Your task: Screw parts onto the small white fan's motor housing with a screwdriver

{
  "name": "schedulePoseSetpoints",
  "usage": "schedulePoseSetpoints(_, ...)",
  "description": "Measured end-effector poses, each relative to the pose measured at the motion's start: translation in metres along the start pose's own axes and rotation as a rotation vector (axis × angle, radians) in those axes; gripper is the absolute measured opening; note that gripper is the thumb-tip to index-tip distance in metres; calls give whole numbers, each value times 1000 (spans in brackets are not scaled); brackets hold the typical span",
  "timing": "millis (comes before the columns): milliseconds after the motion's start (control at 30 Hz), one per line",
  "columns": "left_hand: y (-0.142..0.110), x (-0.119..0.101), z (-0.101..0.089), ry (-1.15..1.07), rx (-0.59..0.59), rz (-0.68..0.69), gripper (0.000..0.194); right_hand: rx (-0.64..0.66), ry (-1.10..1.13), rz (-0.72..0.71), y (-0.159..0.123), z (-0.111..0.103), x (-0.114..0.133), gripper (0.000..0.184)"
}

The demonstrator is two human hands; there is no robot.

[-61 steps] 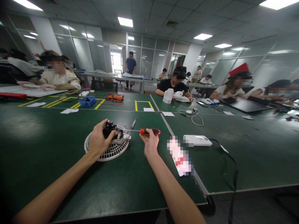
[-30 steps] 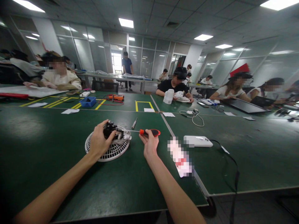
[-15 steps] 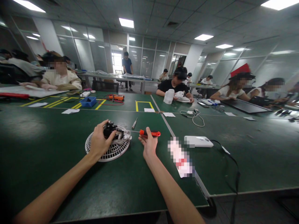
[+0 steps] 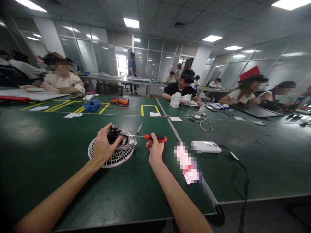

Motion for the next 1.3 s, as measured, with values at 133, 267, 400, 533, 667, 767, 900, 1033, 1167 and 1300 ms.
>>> schedulePoseSetpoints(133, 0, 1, 1, 21, 21, -43, 70, 3, 47, 5, 1, -1, 0, 30)
schedulePoseSetpoints(267, 1, 2, 1, -5, 25, -92, 72, 7, 72, -6, 3, -2, 0, 25)
schedulePoseSetpoints(400, 1, 3, 0, -39, -4, -101, 69, -6, 37, -17, 3, -2, -1, 30)
schedulePoseSetpoints(533, 1, 5, 0, -50, -11, -115, 64, 32, 14, -19, 3, 0, -1, 36)
schedulePoseSetpoints(667, 0, 6, 1, -58, -13, -122, 64, -1, 75, 25, 2, -2, -1, 21)
schedulePoseSetpoints(767, 0, 7, 1, -56, -12, -125, 66, 22, 93, 21, 2, -2, 2, 15)
schedulePoseSetpoints(900, -1, 7, 2, -55, -2, -116, 69, 9, 61, 7, 1, 0, 2, 21)
schedulePoseSetpoints(1033, -1, 8, 3, -52, 6, -108, 72, 19, 27, -19, 0, 2, 1, 35)
schedulePoseSetpoints(1167, -1, 8, 2, -66, -3, -107, 72, 23, 67, -5, -3, 2, 3, 32)
schedulePoseSetpoints(1300, -2, 9, 3, -73, -8, -115, 72, 24, 118, 40, -6, 1, 7, 20)
Point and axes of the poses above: each hand's wrist, its own y-axis towards the middle knuckle, its own z-axis out of the palm, x = y × z, the point moved 3 cm from there along y, towards the middle knuckle, and after that the axes turned 14 degrees about -y, right-handed, at the moved point
